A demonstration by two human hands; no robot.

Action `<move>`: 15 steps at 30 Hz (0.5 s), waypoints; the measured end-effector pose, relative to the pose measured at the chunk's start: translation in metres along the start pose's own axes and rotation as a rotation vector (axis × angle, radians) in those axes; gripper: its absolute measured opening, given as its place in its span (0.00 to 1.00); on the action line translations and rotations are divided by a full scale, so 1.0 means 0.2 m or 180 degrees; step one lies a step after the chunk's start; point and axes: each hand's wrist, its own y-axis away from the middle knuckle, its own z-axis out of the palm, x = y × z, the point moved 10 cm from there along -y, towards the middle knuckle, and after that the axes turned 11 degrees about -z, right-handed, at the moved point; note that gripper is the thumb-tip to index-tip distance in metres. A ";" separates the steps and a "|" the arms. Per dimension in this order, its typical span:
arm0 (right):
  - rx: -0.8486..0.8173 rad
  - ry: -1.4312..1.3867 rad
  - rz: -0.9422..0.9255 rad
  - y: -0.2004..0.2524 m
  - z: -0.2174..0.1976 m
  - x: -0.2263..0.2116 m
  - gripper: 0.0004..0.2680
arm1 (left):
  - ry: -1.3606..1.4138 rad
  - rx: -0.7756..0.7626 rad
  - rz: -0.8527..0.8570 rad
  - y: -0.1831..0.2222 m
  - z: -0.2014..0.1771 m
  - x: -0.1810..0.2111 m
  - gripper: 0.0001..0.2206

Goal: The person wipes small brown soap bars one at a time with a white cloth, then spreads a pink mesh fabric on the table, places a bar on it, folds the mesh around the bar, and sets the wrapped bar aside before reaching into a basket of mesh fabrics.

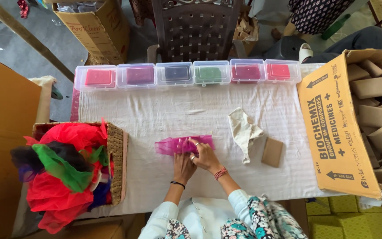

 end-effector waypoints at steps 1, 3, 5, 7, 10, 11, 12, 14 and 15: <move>-0.0336 0.0106 0.0335 0.02 0.04 0.04 0.25 | 0.0073 -0.0295 0.0074 0.02 0.04 -0.01 0.15; -0.0071 0.0067 0.0057 0.00 0.01 0.04 0.25 | 0.0074 -0.0718 -0.0109 0.06 0.18 -0.09 0.16; 0.0171 0.0029 -0.0229 -0.01 -0.02 0.02 0.25 | 0.0078 -0.1137 -0.0316 0.10 0.25 -0.15 0.18; 0.0034 0.0292 -0.0154 -0.02 -0.01 0.04 0.25 | -0.0163 -0.0317 -0.0264 0.06 0.09 -0.12 0.23; -0.0023 0.0731 -0.0363 -0.01 0.03 0.06 0.25 | -0.0175 0.0284 -0.0324 0.01 -0.08 -0.08 0.29; -0.0023 0.0730 -0.0353 -0.01 0.03 0.05 0.25 | -0.0172 0.0275 -0.0321 0.00 -0.10 -0.08 0.29; 0.0108 0.0793 -0.0568 -0.01 0.02 0.01 0.24 | -0.0192 0.0206 -0.0303 0.00 -0.11 -0.08 0.31; 0.0235 0.0851 -0.0785 0.00 0.02 -0.04 0.23 | -0.0216 0.0134 -0.0291 0.01 -0.10 -0.12 0.32; 0.0191 0.0898 -0.0800 0.01 0.03 -0.04 0.23 | 0.0005 0.0223 -0.0320 0.02 -0.10 -0.16 0.34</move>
